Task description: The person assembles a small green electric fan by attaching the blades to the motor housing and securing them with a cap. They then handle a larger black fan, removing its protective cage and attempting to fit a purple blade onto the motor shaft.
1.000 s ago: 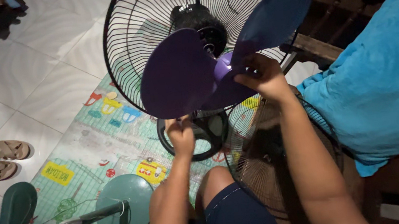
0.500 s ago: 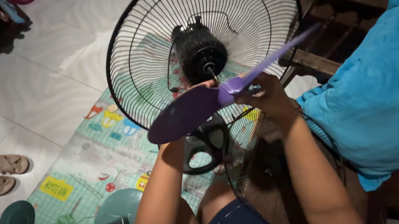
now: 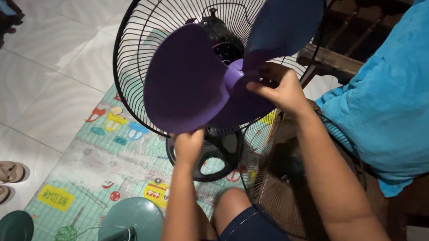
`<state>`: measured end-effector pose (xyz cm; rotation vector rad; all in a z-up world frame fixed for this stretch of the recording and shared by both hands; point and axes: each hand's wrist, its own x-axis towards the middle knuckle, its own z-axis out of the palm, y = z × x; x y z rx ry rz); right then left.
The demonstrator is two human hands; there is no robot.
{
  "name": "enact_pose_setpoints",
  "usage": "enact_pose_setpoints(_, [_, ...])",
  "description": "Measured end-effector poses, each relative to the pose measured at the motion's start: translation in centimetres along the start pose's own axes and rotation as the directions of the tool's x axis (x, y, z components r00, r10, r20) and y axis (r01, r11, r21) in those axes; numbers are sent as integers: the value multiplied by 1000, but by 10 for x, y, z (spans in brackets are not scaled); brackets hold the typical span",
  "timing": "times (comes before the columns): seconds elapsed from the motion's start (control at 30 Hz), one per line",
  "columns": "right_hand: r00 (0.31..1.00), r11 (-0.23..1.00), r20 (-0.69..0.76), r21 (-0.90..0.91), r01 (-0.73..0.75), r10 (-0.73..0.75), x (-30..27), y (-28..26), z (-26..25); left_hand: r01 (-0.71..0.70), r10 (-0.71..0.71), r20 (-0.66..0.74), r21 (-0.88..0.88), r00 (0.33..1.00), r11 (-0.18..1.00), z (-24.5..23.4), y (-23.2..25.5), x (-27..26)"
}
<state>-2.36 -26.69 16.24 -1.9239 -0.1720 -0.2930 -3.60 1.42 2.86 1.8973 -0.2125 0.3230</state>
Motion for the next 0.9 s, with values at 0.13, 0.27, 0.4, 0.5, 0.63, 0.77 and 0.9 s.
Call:
enact_pose_setpoints(0.13, [1000,997,5,-71,0,0,-6,-6,3,-137,229,-590,197,775,971,2,-4,-48])
enact_pose_setpoints(0.27, [1000,991,25,-134,12,-9,-12,-14,3,-122,184,-695,138,695,983,-2,-18,-55])
enact_pose_setpoints(0.4, [994,987,-15,-121,-108,107,-16,-23,9,-227,7,-421,-475,907,850,9,-50,-41])
enact_pose_setpoints(0.5, [994,990,-20,-91,-110,108,-15,-23,13,-93,-73,-266,-563,961,821,24,-72,-35])
enact_pose_setpoints(0.63, [1000,994,6,-112,-7,8,-6,-25,13,91,-231,-201,-535,952,840,33,-80,-34])
enact_pose_setpoints(0.77, [998,999,-40,-7,-38,38,1,-20,23,54,-127,-328,-224,936,973,35,-72,-31])
enact_pose_setpoints(0.9, [995,976,-99,-219,8,-31,4,-13,27,-22,-118,-247,-501,962,865,38,-67,-26])
